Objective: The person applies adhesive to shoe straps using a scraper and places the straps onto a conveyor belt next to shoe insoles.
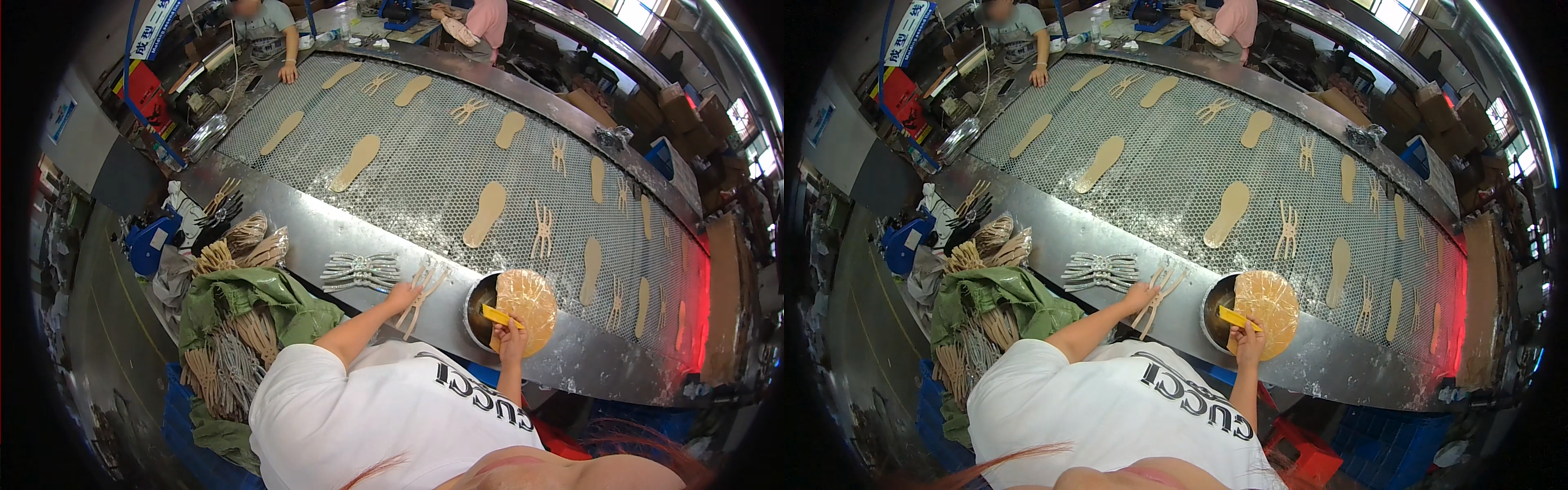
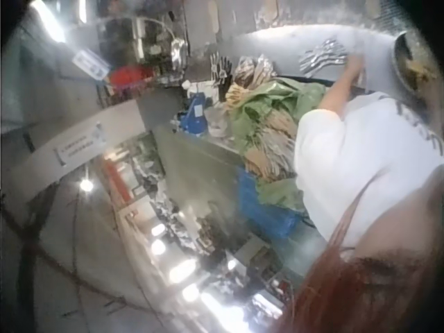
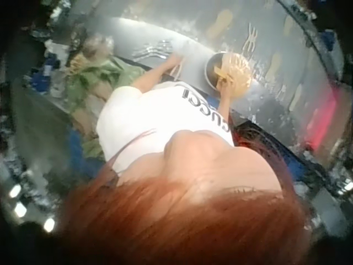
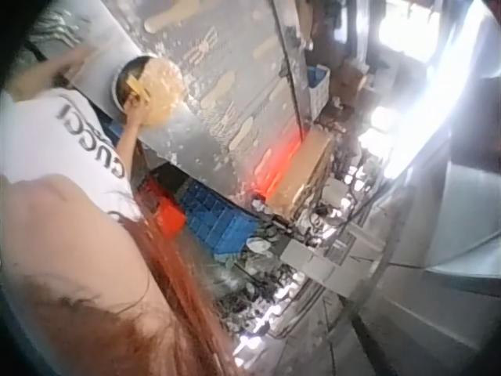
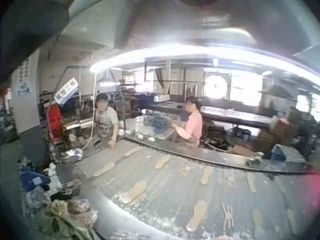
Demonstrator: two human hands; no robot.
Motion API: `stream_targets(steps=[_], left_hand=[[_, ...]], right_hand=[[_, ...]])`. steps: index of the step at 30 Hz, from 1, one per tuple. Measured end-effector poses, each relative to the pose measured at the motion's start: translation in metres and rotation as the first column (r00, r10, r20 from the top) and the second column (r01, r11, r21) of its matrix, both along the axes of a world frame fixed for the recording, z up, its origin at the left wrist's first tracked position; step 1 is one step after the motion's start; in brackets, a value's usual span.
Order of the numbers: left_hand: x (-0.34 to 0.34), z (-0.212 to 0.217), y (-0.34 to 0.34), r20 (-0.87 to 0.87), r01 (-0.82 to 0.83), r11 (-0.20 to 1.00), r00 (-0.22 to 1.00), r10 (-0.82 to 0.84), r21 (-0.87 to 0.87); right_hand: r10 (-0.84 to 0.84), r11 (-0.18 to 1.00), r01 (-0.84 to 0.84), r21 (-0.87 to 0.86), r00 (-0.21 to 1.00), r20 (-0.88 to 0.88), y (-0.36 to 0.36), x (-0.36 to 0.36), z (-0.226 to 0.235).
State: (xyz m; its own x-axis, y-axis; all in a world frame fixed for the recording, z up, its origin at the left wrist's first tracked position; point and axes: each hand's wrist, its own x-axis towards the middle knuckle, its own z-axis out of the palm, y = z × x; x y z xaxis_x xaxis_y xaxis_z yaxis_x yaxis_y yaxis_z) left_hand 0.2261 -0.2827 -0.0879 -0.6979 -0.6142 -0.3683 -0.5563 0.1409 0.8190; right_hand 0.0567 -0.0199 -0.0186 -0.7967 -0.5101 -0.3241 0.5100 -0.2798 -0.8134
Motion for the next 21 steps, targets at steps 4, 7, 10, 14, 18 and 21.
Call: stream_targets(steps=[4,7,10,14,18,21], left_hand=[[-0.001,0.004,-0.005,0.039,0.024,0.998,0.999,-0.022,-0.066],[0.003,0.008,-0.005,0.048,0.017,1.000,0.999,-0.016,-0.019],[0.002,0.014,-0.003,0.069,-0.011,0.995,0.998,0.004,0.101],[0.010,-0.005,-0.004,0.037,0.083,0.992,0.996,-0.079,-0.099],[0.007,0.002,-0.001,0.113,0.028,0.990,0.993,-0.043,0.137],[0.008,0.001,-0.003,0.076,0.177,0.983,0.982,-0.174,-0.040]], right_hand=[[-0.003,1.000,0.003,-0.001,1.000,-0.011,-0.004,0.000,-0.001],[0.000,1.000,0.000,-0.002,1.000,-0.001,-0.004,0.002,-0.001],[0.004,1.000,-0.003,0.025,0.999,-0.051,0.000,0.005,-0.004],[0.039,0.998,-0.036,0.041,0.998,-0.059,0.001,0.009,-0.004],[0.047,0.984,-0.028,0.174,0.993,-0.106,-0.002,0.013,0.001],[0.110,0.940,-0.039,0.338,0.975,-0.195,-0.011,0.017,0.014]])
